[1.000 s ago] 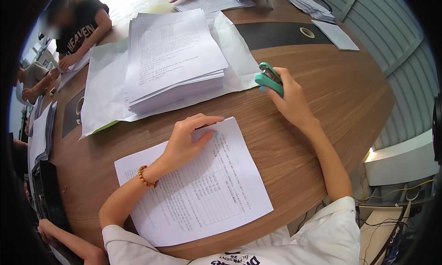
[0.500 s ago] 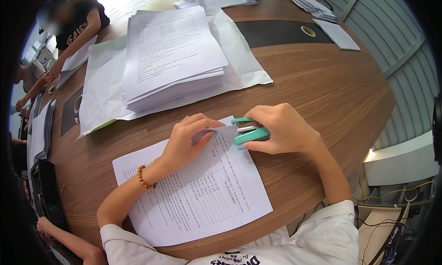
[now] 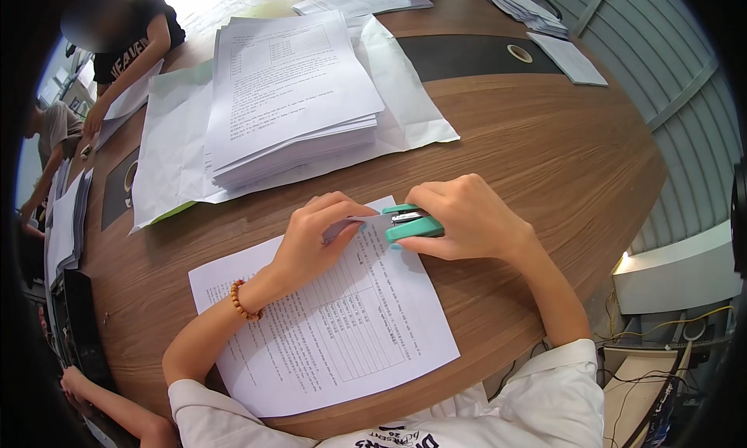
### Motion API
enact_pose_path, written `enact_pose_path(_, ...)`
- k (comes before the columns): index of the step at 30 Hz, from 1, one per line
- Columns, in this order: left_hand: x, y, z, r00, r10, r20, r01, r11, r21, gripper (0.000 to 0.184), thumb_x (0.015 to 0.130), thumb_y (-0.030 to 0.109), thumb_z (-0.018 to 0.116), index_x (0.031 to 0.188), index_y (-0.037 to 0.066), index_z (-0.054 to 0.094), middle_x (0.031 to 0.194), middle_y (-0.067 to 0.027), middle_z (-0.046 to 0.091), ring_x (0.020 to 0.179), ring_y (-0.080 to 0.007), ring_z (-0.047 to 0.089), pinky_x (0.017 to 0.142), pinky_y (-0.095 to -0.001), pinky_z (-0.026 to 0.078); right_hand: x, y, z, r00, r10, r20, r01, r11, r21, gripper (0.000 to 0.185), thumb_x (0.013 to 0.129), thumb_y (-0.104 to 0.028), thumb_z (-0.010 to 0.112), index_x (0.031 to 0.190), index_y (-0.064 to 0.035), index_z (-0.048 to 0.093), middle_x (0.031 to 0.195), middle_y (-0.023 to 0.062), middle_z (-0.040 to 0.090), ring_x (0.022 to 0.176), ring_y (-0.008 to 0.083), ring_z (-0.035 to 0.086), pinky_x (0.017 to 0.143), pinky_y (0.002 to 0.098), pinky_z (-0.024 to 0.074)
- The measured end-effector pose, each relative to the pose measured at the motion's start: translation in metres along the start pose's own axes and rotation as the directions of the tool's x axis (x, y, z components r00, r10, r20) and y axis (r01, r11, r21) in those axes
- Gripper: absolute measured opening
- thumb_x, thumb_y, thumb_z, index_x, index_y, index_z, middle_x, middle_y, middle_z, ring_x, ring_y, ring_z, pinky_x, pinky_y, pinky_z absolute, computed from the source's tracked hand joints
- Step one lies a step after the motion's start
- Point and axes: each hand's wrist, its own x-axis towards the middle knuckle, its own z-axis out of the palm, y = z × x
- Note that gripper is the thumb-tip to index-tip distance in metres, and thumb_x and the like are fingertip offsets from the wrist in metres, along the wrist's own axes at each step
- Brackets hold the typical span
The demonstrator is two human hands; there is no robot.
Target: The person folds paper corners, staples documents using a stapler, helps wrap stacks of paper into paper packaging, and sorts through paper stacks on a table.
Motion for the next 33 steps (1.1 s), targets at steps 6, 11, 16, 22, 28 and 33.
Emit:
enact_pose_path(6, -0.001, 0.0, 0.0, 1.0, -0.002, 0.007, 0.002, 1.0, -0.003, 0.024, 0.07, -0.01, 0.06, 0.09, 0.004, 0.063, 0.085, -0.0066, 0.06, 0.077, -0.0191, 0.059, 0.066, -0.0283, 0.049, 0.001, 0.0, 0.001, 1.0, -0.004, 0.003, 0.004, 0.999, -0.032, 0.034, 0.072, -0.036, 0.068, 0.073, -0.0041, 0.057, 0.061, 0.006, 0.057, 0.049, 0.0202, 0.055, 0.046, 0.0291, 0.0424)
enact_pose_path(11, -0.001, -0.001, 0.002, 1.0, -0.009, -0.01, 0.009, 1.0, -0.027, 0.022, 0.071, -0.007, 0.062, 0.09, 0.006, 0.063, 0.084, -0.0057, 0.06, 0.075, -0.0201, 0.056, 0.065, -0.0304, 0.045, 0.001, 0.004, 0.005, 0.994, -0.083, -0.065, 0.076, 0.991, -0.11, 0.036, 0.073, -0.04, 0.067, 0.07, -0.0065, 0.055, 0.057, 0.0033, 0.054, 0.046, 0.0177, 0.053, 0.043, 0.028, 0.0385)
enact_pose_path(16, -0.002, -0.003, 0.002, 0.996, 0.084, -0.015, -0.082, 0.991, 0.102, 0.022, 0.072, -0.006, 0.061, 0.089, 0.007, 0.063, 0.082, -0.0057, 0.059, 0.07, -0.0199, 0.054, 0.062, -0.0298, 0.044, -0.002, 0.012, 0.014, 0.981, -0.157, -0.116, 0.141, 0.981, -0.135, 0.034, 0.074, -0.04, 0.066, 0.07, -0.0083, 0.054, 0.055, 0.0022, 0.053, 0.045, 0.0174, 0.052, 0.042, 0.0285, 0.0378)
enact_pose_path(22, -0.001, 0.001, 0.001, 0.999, 0.006, -0.031, -0.006, 1.0, 0.002, 0.022, 0.072, -0.007, 0.06, 0.09, 0.005, 0.062, 0.082, -0.0072, 0.059, 0.076, -0.0215, 0.058, 0.064, -0.0306, 0.047, 0.002, 0.02, 0.016, 0.977, -0.137, -0.166, 0.142, 0.99, 0.018, 0.035, 0.073, -0.04, 0.067, 0.077, -0.0067, 0.056, 0.062, 0.0052, 0.057, 0.05, 0.0181, 0.054, 0.046, 0.0281, 0.0406)
enact_pose_path(28, 0.003, 0.009, -0.012, 0.993, -0.109, 0.037, 0.11, 0.993, -0.049, 0.028, 0.073, -0.002, 0.062, 0.101, 0.004, 0.062, 0.095, -0.0103, 0.063, 0.084, -0.0205, 0.062, 0.071, -0.0283, 0.049, -0.012, 0.05, -0.007, 0.937, 0.283, -0.204, -0.097, 0.773, 0.627, 0.033, 0.082, -0.034, 0.059, 0.093, -0.003, 0.058, 0.069, 0.0003, 0.054, 0.057, 0.007, 0.047, 0.051, 0.021, 0.0371)
enact_pose_path(33, 0.013, 0.016, -0.081, 0.845, -0.179, 0.504, 0.164, 0.984, 0.074, 0.029, 0.071, 0.011, 0.067, 0.099, 0.003, 0.064, 0.088, -0.01, 0.066, 0.076, -0.0198, 0.063, 0.067, -0.0273, 0.049, -0.018, 0.08, 0.005, 0.791, 0.583, -0.183, -0.186, 0.516, 0.836, 0.036, 0.088, -0.037, 0.05, 0.097, -0.003, 0.056, 0.066, -0.0023, 0.049, 0.051, 0.0016, 0.039, 0.044, 0.0158, 0.0289)
